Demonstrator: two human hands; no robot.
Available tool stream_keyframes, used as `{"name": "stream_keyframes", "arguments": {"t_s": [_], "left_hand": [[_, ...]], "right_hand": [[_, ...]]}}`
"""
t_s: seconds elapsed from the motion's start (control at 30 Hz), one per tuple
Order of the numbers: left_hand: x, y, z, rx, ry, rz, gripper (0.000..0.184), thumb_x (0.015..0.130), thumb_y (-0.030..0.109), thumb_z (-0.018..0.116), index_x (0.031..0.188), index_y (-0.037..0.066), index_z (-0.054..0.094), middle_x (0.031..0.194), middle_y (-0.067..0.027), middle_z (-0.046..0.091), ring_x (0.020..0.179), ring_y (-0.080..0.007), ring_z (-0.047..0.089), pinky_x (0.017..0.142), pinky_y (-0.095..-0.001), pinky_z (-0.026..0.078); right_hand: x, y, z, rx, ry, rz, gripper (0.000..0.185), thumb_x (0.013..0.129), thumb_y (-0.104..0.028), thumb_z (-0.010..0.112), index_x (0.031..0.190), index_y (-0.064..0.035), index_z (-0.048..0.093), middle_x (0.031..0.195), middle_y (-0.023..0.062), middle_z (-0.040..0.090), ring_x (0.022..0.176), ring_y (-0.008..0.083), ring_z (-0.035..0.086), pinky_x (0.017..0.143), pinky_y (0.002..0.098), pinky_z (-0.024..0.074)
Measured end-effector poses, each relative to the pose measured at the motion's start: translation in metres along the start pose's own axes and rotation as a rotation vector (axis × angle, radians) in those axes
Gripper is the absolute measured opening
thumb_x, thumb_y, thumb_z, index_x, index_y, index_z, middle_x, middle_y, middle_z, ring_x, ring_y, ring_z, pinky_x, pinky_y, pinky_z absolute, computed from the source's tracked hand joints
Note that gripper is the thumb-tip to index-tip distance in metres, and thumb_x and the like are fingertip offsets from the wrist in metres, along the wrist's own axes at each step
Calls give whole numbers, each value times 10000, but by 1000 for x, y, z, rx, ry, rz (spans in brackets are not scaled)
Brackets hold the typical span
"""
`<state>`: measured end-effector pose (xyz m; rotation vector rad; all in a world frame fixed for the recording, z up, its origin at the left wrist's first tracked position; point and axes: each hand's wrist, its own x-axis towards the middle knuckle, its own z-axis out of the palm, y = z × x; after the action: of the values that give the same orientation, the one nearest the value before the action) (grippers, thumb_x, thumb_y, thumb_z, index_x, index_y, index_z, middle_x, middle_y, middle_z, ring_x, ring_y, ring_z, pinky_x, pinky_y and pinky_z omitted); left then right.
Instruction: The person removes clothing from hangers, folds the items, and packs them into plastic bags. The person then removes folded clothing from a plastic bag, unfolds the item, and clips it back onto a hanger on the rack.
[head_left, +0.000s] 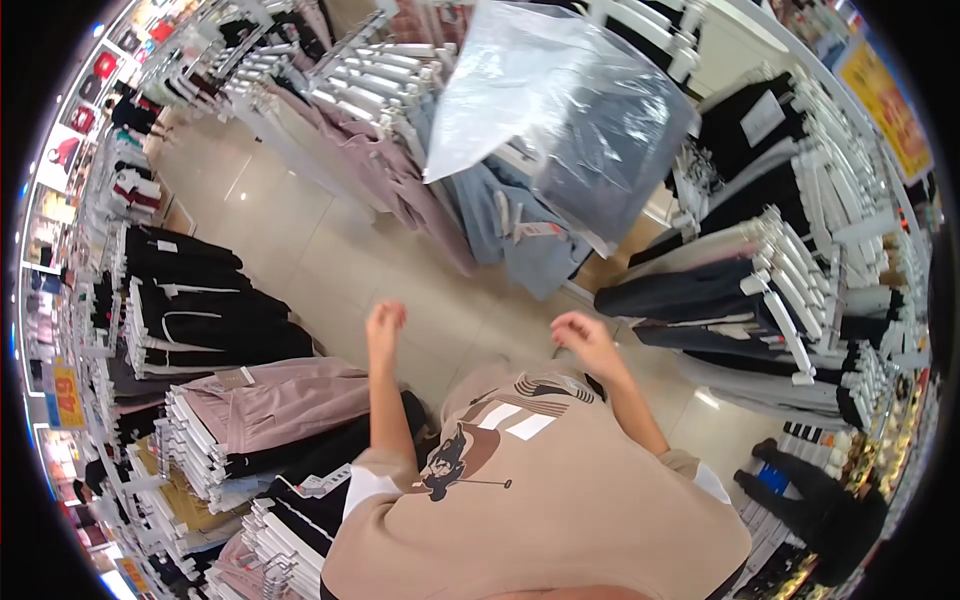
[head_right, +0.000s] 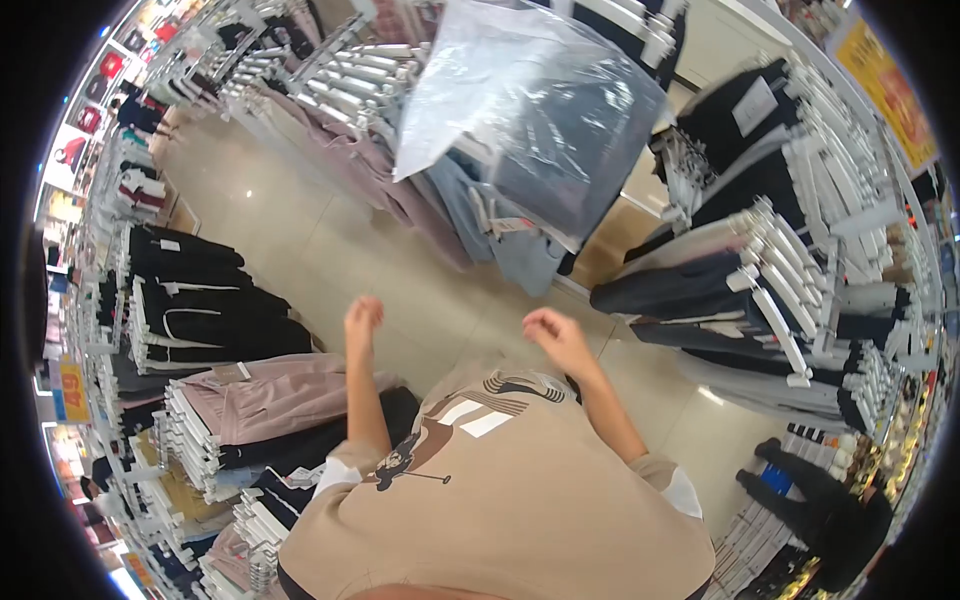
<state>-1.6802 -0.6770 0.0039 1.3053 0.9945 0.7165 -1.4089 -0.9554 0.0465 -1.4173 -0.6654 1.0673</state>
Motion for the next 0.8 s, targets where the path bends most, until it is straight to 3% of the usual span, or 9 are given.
{"name": "stream_keyframes", "arguments": {"t_s": [0.07, 0.13, 0.27, 0.63, 0.8], "left_hand": [[-41, -33, -22, -52, 10, -212, 110, 937, 158, 567, 867, 77, 594, 775, 18, 577, 718, -65, 508, 646, -220, 397], [-66, -48, -43, -89, -50, -287, 70, 913, 129, 594, 865, 78, 585, 776, 27, 577, 723, -57, 518, 646, -204, 398], [-63, -56, -63, -112, -98, -225, 53, 879, 60, 626, 887, 69, 574, 805, 34, 569, 737, -47, 510, 657, -198, 400], [110, 7, -68, -303, -437, -104, 123, 876, 13, 609, 886, 71, 502, 860, 17, 553, 797, -58, 499, 731, -214, 410], [206, 33, -119, -184, -422, -99, 121, 862, -29, 562, 885, 73, 501, 835, 28, 535, 760, -51, 471, 698, -203, 398]], "right_hand": [[10, 12, 37, -109, -109, 108, 153, 916, -122, 611, 1018, -9, 630, 851, 24, 638, 800, 95, 588, 722, 242, 465], [30, 1, 74, -196, -265, 98, 176, 911, -142, 619, 1021, -5, 628, 834, 22, 632, 776, 93, 572, 706, 245, 460], [71, -17, 135, -298, -486, 41, 208, 908, -163, 620, 1026, 9, 621, 809, 24, 624, 742, 96, 549, 683, 254, 451], [216, -7, 229, -348, -586, -28, 160, 907, -149, 610, 979, -10, 643, 821, 37, 671, 721, 85, 572, 650, 258, 461], [327, -11, 270, -217, -477, 30, 187, 894, -181, 635, 980, -15, 648, 792, 30, 667, 706, 91, 587, 637, 261, 459]]}}
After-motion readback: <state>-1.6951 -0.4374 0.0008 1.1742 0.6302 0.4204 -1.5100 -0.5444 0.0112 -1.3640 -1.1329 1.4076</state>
